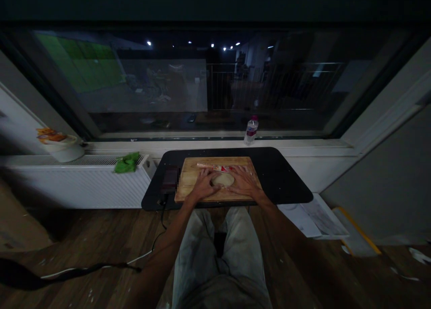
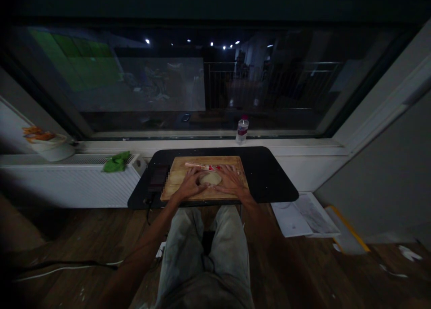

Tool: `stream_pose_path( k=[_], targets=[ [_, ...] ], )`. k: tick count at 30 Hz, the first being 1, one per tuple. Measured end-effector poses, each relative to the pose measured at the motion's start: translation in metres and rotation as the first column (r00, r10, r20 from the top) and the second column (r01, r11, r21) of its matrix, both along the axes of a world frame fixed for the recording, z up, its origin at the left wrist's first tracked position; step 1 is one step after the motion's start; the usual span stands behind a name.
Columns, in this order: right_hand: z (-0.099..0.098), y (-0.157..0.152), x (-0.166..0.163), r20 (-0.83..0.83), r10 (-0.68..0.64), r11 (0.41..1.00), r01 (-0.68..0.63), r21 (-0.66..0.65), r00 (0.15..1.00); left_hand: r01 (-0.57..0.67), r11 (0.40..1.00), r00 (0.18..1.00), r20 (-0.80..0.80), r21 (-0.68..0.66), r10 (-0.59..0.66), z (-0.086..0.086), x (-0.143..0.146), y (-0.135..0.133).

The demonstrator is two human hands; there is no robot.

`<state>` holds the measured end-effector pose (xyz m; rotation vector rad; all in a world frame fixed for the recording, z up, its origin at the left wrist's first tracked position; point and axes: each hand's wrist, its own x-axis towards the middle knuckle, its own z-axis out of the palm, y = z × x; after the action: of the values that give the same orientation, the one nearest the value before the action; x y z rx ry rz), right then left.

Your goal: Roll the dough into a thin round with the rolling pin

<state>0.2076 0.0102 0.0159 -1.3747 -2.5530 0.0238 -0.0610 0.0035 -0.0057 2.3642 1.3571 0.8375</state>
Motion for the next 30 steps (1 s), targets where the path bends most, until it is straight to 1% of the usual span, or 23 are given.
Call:
stream_pose_path(
  k=[3, 9, 12, 17, 22, 26, 30],
  targets=[
    [0.000, 0.001, 0.001, -0.011, 0.021, 1.000, -0.021, -0.007, 1.000, 0.013, 1.000, 1.000, -0.015, 0.018, -0.013, -0.001, 0.002, -0.001],
    [-0.004, 0.002, 0.001, -0.055, 0.056, 0.998, -0.055, 0.021, 0.997, 0.188, 0.982, 0.981, -0.051, 0.023, -0.187, 0.003, 0.001, -0.001],
    [-0.002, 0.002, 0.000, -0.069, 0.049, 0.998, -0.047, 0.029, 0.996, 0.243, 0.969, 0.969, -0.040, 0.035, -0.242, 0.004, -0.002, -0.001],
    [0.002, -0.002, -0.002, -0.091, 0.047, 0.998, -0.043, 0.040, 0.995, 0.268, 0.963, 0.963, 0.004, 0.021, -0.268, 0.002, -0.004, 0.001],
    [0.001, -0.003, -0.003, -0.098, 0.016, 0.999, -0.013, 0.037, 0.995, 0.277, 0.961, 0.958, 0.069, 0.026, -0.278, -0.003, -0.005, 0.004],
    [0.000, -0.001, -0.001, -0.089, 0.040, 0.999, -0.037, 0.030, 0.995, 0.292, 0.956, 0.940, 0.179, 0.016, -0.290, -0.008, -0.006, 0.007],
    [0.001, 0.001, 0.002, -0.099, 0.071, 0.997, -0.070, 0.016, 0.993, 0.300, 0.954, 0.931, 0.214, 0.013, -0.295, -0.009, -0.007, 0.008]
  ],
)
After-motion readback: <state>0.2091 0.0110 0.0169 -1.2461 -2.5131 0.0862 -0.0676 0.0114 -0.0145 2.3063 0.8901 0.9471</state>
